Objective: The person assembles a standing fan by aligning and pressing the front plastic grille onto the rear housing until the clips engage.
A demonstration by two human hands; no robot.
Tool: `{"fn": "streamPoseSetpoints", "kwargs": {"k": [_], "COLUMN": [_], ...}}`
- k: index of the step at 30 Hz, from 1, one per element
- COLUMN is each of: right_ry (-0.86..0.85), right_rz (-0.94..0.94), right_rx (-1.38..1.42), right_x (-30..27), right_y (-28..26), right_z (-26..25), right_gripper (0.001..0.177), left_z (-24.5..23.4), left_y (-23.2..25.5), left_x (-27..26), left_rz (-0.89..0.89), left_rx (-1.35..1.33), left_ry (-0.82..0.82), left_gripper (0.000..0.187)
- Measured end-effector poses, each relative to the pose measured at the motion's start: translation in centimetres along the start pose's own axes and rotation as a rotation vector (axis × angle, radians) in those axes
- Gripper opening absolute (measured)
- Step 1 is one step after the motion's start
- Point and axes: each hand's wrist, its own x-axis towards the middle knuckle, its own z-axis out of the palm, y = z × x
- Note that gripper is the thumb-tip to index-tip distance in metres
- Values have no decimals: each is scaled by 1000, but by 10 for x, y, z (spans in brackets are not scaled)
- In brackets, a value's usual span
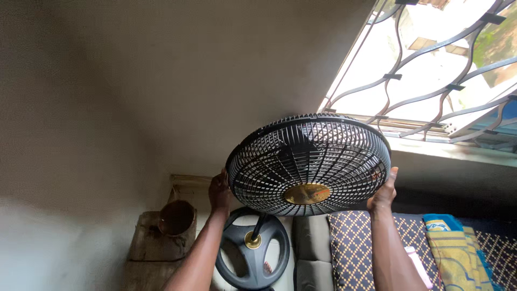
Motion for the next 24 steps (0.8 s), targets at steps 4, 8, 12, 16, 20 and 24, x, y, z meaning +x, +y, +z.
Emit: {"fn": "streamPoseSetpoints", "kwargs": {"k": [4,8,12,16,20,24], "right_ry": [16,57,160,64,-120,-114], "right_rz": [-6,-11,34,41,-54,-66], "right_rx": [-36,-26,15,193,310,36], "right_x": [3,6,18,33,50,63], "right_y": [-3,6,13,27,38,32], "right_z": [6,7,10,-4,-29,-38], "right_gripper": [86,83,68,51,28,28], "left_z": [9,8,-10,-9,-17,-13], "left_y": [-1,-27,-54,-34,7,35], "left_x": [-8,14,47,54,18,-7], "left_rz": [66,64,523,278,15,-57], "left_rx": [-121,-156,422,665,340,270], "left_ry": [85,119,64,-27,-64,0], "left_gripper": [38,35,44,52,61,65]}}
